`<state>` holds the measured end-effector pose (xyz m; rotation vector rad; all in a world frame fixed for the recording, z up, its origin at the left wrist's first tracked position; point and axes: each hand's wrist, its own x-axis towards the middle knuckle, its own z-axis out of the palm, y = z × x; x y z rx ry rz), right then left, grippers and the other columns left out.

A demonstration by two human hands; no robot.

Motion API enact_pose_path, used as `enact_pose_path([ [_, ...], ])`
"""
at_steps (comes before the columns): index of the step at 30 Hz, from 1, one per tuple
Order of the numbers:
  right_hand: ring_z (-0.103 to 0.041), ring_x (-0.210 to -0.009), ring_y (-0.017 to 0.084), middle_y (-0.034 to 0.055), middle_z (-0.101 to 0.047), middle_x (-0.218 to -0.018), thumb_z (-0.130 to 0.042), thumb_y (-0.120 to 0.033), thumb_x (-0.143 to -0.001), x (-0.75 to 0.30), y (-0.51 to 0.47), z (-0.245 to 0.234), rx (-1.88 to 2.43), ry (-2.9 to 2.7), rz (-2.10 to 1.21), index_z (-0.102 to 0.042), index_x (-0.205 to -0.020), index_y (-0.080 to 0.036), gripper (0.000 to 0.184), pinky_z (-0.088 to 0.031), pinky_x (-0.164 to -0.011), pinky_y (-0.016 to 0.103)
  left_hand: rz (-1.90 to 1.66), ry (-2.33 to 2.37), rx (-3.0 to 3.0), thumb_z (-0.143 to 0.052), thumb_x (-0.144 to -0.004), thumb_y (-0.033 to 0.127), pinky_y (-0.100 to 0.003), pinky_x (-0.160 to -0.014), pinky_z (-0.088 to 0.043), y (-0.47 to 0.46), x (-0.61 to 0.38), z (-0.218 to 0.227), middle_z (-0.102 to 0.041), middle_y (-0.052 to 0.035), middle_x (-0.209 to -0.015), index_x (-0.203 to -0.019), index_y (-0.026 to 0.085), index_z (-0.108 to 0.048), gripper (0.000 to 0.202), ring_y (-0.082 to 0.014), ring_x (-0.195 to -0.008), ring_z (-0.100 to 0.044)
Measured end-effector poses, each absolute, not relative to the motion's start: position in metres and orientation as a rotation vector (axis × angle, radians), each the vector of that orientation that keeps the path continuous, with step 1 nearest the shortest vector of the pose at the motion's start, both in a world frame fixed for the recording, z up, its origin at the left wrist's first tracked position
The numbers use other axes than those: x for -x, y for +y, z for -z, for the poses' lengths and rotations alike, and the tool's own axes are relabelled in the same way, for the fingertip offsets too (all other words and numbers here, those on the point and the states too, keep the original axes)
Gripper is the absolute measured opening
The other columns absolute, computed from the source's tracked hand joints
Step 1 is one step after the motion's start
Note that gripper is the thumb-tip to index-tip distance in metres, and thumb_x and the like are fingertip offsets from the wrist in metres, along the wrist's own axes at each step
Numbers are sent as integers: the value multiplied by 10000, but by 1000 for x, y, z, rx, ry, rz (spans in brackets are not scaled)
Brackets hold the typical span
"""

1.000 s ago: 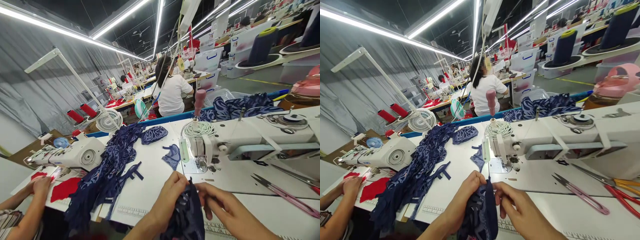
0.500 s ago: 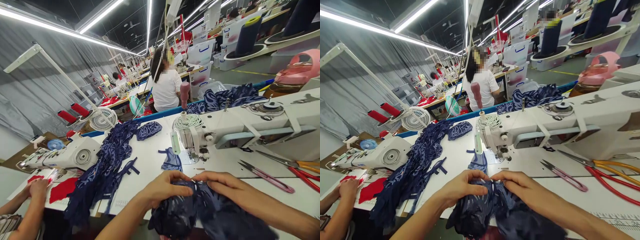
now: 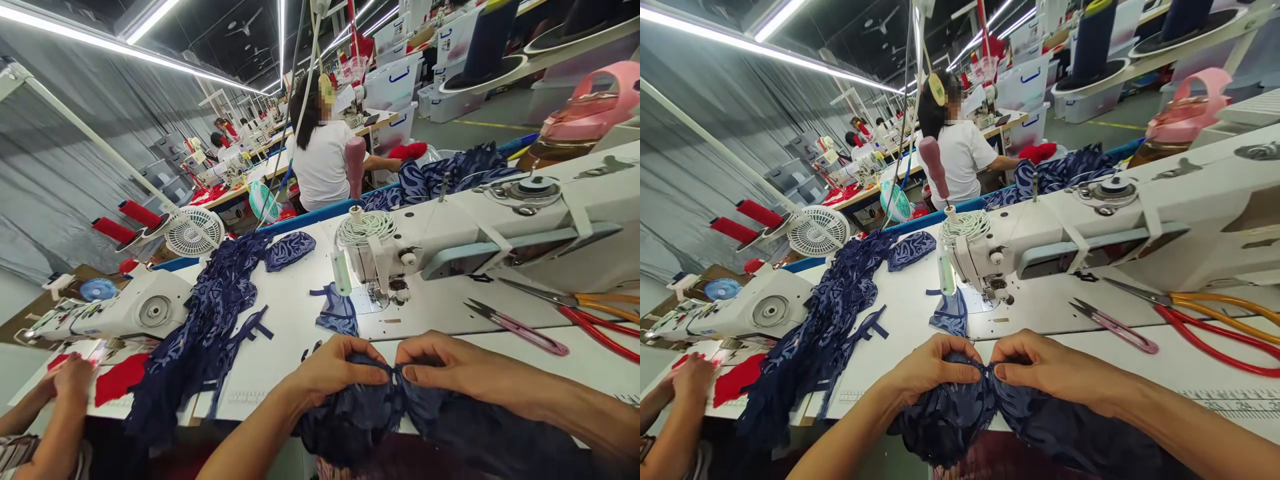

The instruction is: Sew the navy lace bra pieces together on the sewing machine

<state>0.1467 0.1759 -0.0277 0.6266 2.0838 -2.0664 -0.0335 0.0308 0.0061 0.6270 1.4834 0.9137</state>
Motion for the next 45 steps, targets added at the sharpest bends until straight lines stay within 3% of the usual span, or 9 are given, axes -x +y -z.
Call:
enact_pose_path([
  [10,-442,-811,164,12,-551,-853,-740,-558,-718,-143,179,9,-572,1992,2057,-680,-897,-182,421,-345,-701,272,-887,1383,-493,-958,-473,429,-259,-661,-457,31,33,-3,-678,-2,-722,-842,138,-744,516,-116,-621,-589],
  [22,-462,-790,167,22,-580,-859,-731,-547,-710,-141,181,9,-545,2064,1926,-697,-913,-190,412,-371,-674,270,-848,1395,-488,-966,-439,443,-252,-641,-444,29,36,-4,-683,-7,-727,-818,140,-760,527,-113,-613,-580],
  [27,-504,-856,205,47,-623,-956,-710,-544,-726,-141,182,7,-589,2157,1811,-703,-989,-208,427,-403,-717,291,-876,1418,-578,-952,-479,474,-251,-675,-447,27,36,-6,-670,1,-716,-796,139,-764,498,-112,-644,-567],
  [37,-395,-718,134,-8,-490,-801,-672,-537,-770,-136,187,-8,-407,2244,1784,-658,-910,-186,379,-294,-604,254,-1083,1371,-551,-975,-476,386,-221,-635,-437,22,26,-1,-668,2,-691,-792,136,-764,455,-98,-618,-560],
  [45,-424,-723,136,-17,-512,-779,-719,-534,-740,-136,191,-6,-420,2209,1859,-680,-902,-180,391,-307,-623,253,-1089,1444,-621,-972,-482,407,-228,-658,-431,24,29,-10,-658,4,-701,-760,131,-753,449,-102,-642,-545],
])
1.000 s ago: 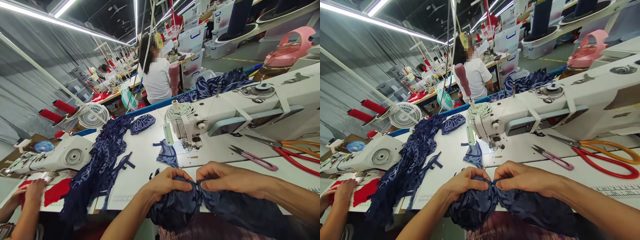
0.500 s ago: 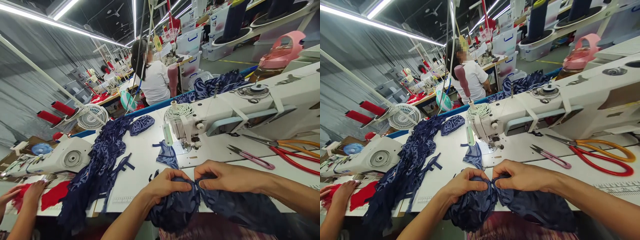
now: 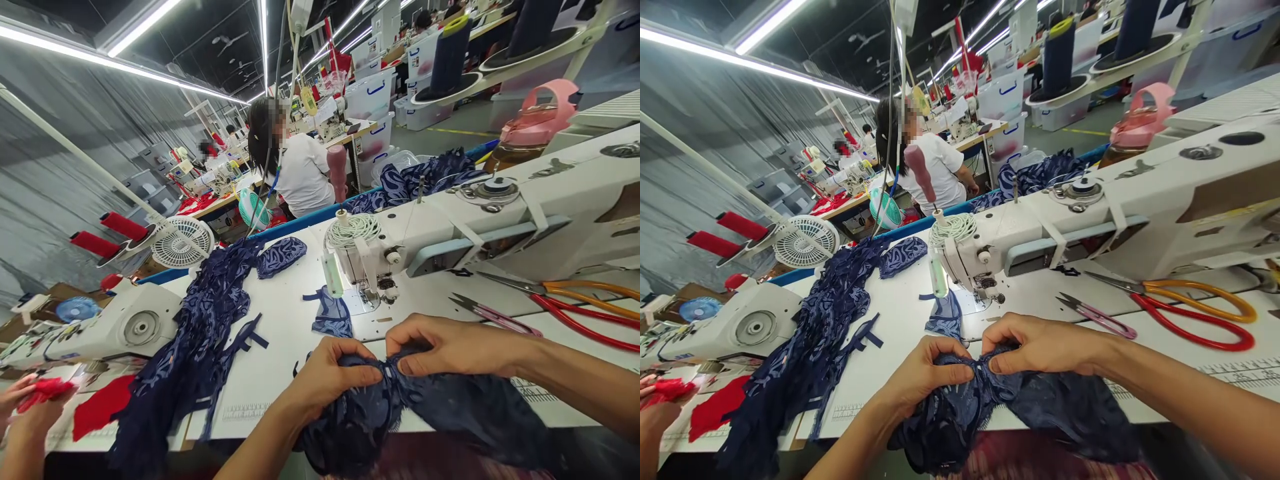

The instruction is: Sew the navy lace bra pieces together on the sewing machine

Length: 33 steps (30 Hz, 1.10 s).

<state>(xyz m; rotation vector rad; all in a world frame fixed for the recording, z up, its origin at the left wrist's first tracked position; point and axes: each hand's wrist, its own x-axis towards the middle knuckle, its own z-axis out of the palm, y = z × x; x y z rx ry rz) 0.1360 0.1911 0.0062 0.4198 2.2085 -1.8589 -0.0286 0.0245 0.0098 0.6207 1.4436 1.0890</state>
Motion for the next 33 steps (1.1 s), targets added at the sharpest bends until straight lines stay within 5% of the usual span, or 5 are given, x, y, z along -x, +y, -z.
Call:
enact_pose_path([
  [7,-555,-979,204,30,-654,-1054,-707,-500,-783,-134,188,-10,-366,2214,1931,-725,-1127,-236,434,-401,-803,274,-1023,1555,-696,-932,-540,457,-267,-732,-435,25,29,-8,-649,8,-732,-798,146,-756,441,-139,-711,-563],
  [13,-474,-750,148,-2,-589,-805,-740,-488,-705,-129,184,-7,-558,2199,1934,-739,-894,-197,346,-343,-660,262,-1010,1595,-727,-871,-614,394,-255,-729,-405,25,31,-9,-639,14,-753,-821,151,-736,348,-126,-721,-531],
  [22,-457,-730,144,-5,-560,-787,-726,-501,-717,-129,185,-4,-551,2231,1921,-707,-872,-188,350,-342,-640,262,-941,1579,-827,-835,-660,385,-246,-665,-390,28,35,-12,-622,9,-744,-855,162,-736,312,-130,-694,-511],
  [29,-559,-723,169,8,-620,-757,-556,-379,-877,-125,171,5,-558,2817,1489,-665,-846,-201,211,-409,-650,286,-844,1917,-1398,-645,-862,256,-262,-691,-405,29,38,-5,-672,1,-779,-977,224,-751,159,-151,-682,-558],
  [33,-703,-857,206,61,-736,-1006,-489,-383,-991,-137,137,-3,-212,3604,910,-669,-1142,-251,269,-537,-721,307,-1086,2352,-1830,-497,-950,169,-275,-681,-412,19,43,-15,-623,-43,-852,-1021,225,-703,225,-175,-742,-565],
])
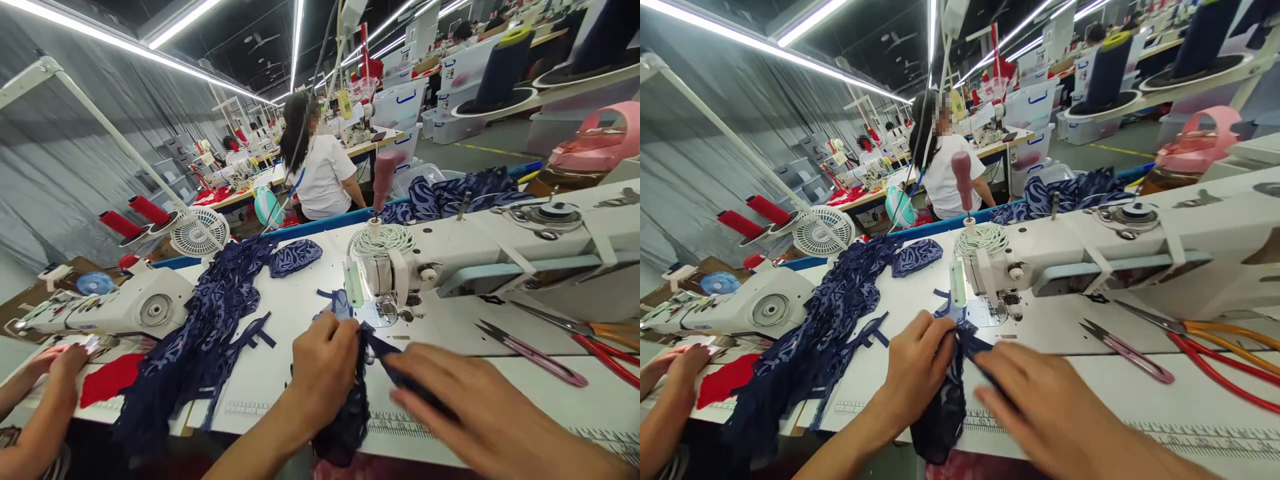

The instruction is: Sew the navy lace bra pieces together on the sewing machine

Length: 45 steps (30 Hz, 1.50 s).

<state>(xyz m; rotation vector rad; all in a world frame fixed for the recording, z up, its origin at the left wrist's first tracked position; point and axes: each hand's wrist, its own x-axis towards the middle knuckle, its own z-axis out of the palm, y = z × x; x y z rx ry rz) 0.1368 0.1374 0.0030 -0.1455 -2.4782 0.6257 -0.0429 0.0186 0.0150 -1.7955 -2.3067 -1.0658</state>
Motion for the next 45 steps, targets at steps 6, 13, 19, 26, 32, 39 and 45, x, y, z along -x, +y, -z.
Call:
enact_pose_path([
  [6,-696,-860,169,39,-722,-977,-485,-218,-997,-121,120,-1,-67,-2326,-433,-623,-1176,-248,228,-552,-725,265,1525,-2104,1727,-526,-929,55,-277,-782,-469,-9,47,-1,-638,-29,-915,-982,215,-624,195,-171,-884,-595],
  [13,-628,-979,202,52,-666,-1043,-558,-165,-938,-88,125,19,-40,-2255,-584,-612,-1086,-249,179,-495,-831,359,1532,-2021,1720,-537,-913,40,-321,-776,-472,-29,42,18,-628,-32,-895,-1013,221,-632,227,-179,-866,-580],
  [19,-629,-1014,173,25,-694,-1004,-510,-64,-939,-89,118,19,-137,-2249,-552,-591,-1067,-234,227,-395,-1061,431,1329,-1847,1816,-643,-849,216,-486,-949,-478,-36,34,12,-595,-126,-1091,-1200,171,-553,365,-260,-1016,-584],
  [26,-619,-901,183,33,-673,-946,-594,-86,-917,-96,122,20,-106,-2264,-391,-578,-1051,-205,181,-395,-943,402,1316,-2065,1663,-521,-927,31,-389,-968,-456,-34,34,23,-603,-14,-876,-990,209,-552,192,-159,-853,-575],
  [32,-602,-840,195,39,-668,-909,-612,-161,-943,-98,110,31,20,-2264,-386,-582,-1047,-198,114,-384,-865,384,1567,-2405,1571,-527,-962,131,-305,-818,-435,-37,42,15,-592,-24,-909,-932,204,-563,87,-178,-911,-550],
  [39,-606,-928,197,45,-656,-1009,-585,-226,-958,-89,112,31,35,-2310,-685,-627,-1045,-266,104,-439,-813,357,1641,-2573,1490,-546,-965,213,-299,-814,-398,-38,46,3,-606,-21,-895,-893,201,-585,83,-184,-905,-543],
  [45,-620,-1045,219,44,-674,-1132,-554,-383,-955,-79,132,8,110,-2500,-1209,-630,-811,-264,202,-487,-897,378,1775,-2632,1528,-554,-970,298,-290,-828,-389,-44,53,-9,-607,-25,-928,-910,198,-595,124,-179,-908,-533],
])
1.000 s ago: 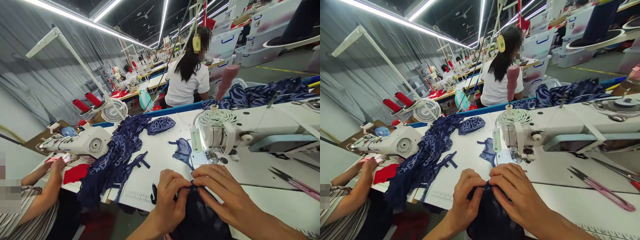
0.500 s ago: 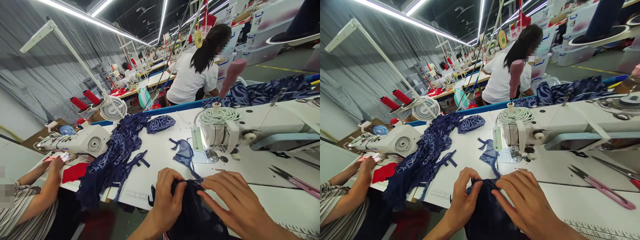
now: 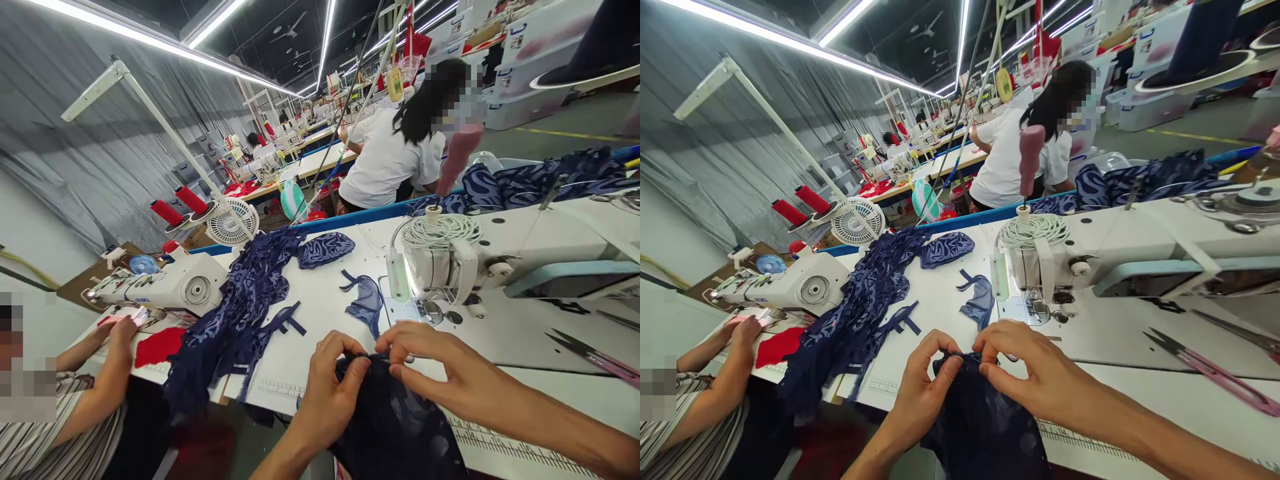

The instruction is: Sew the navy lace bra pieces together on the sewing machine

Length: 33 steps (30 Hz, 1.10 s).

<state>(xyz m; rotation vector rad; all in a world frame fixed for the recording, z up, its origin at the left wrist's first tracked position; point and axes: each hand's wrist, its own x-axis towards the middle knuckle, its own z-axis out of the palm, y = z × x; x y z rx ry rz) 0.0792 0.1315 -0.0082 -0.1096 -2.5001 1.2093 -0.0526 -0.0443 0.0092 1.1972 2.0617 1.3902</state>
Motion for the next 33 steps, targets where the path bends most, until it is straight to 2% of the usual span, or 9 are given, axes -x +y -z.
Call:
enact_pose_path([
  [4,-619,-872,188,4,-676,-881,-572,-358,-932,-73,139,2,66,-2566,-1223,-606,-786,-254,182,-464,-820,343,-1394,1960,-1096,-555,-972,366,-265,-767,-378,-49,55,-17,-571,-10,-878,-886,189,-586,199,-158,-843,-503],
  [10,-544,-702,162,-7,-625,-797,-527,-258,-901,-67,125,1,159,-2721,-1044,-571,-874,-240,55,-356,-642,294,-1405,1914,-955,-533,-963,462,-259,-728,-346,-54,51,3,-509,13,-837,-906,194,-564,276,-140,-777,-432],
  [13,-525,-723,173,24,-612,-793,-552,-153,-825,-53,101,-1,194,-2766,-1319,-613,-835,-201,79,-335,-668,306,-1391,1938,-840,-525,-938,520,-259,-705,-344,-68,63,25,-477,21,-804,-900,200,-536,323,-143,-749,-410],
  [16,-486,-582,117,-42,-523,-583,-621,-95,-730,-31,67,-13,139,-2735,-1676,-567,-649,-187,134,-347,-608,265,-1187,1898,-886,-623,-840,583,-268,-723,-376,-101,92,14,-497,15,-771,-830,194,-543,397,-165,-770,-452],
  [19,-486,-539,71,-82,-530,-566,-697,-207,-769,-12,38,-35,89,-2552,-2056,-601,-693,-190,123,-379,-560,200,-921,2050,-1018,-600,-897,527,-282,-814,-420,-133,124,-45,-597,-9,-856,-856,207,-618,323,-202,-873,-529],
  [22,-445,-511,58,-81,-521,-579,-770,-414,-727,-7,33,-48,107,-2155,-2502,-585,-707,-192,290,-362,-487,186,-749,2237,-1208,-560,-939,478,-279,-864,-438,-125,138,-105,-662,-4,-946,-950,255,-663,246,-214,-944,-568],
  [24,-485,-504,75,-63,-541,-571,-774,-528,-676,-12,49,-40,275,-1988,-2601,-565,-705,-193,396,-402,-479,200,-571,2223,-1405,-541,-942,390,-282,-829,-441,-87,137,-111,-674,2,-921,-903,255,-661,184,-199,-881,-583],
  [28,-563,-496,114,-38,-564,-544,-633,-579,-783,-34,108,10,730,-2160,-2252,-520,-712,-203,399,-478,-503,239,-464,2144,-1634,-572,-822,162,-310,-786,-450,24,116,-38,-691,-12,-836,-761,224,-659,124,-200,-826,-616],
  [33,-523,-430,149,-41,-495,-440,-587,-406,-832,-77,165,62,1035,-2443,-1703,-450,-636,-231,296,-422,-488,274,-579,2191,-1661,-624,-845,199,-463,-1094,-311,97,78,52,-709,-27,-972,-811,246,-693,91,-253,-1100,-572],
])
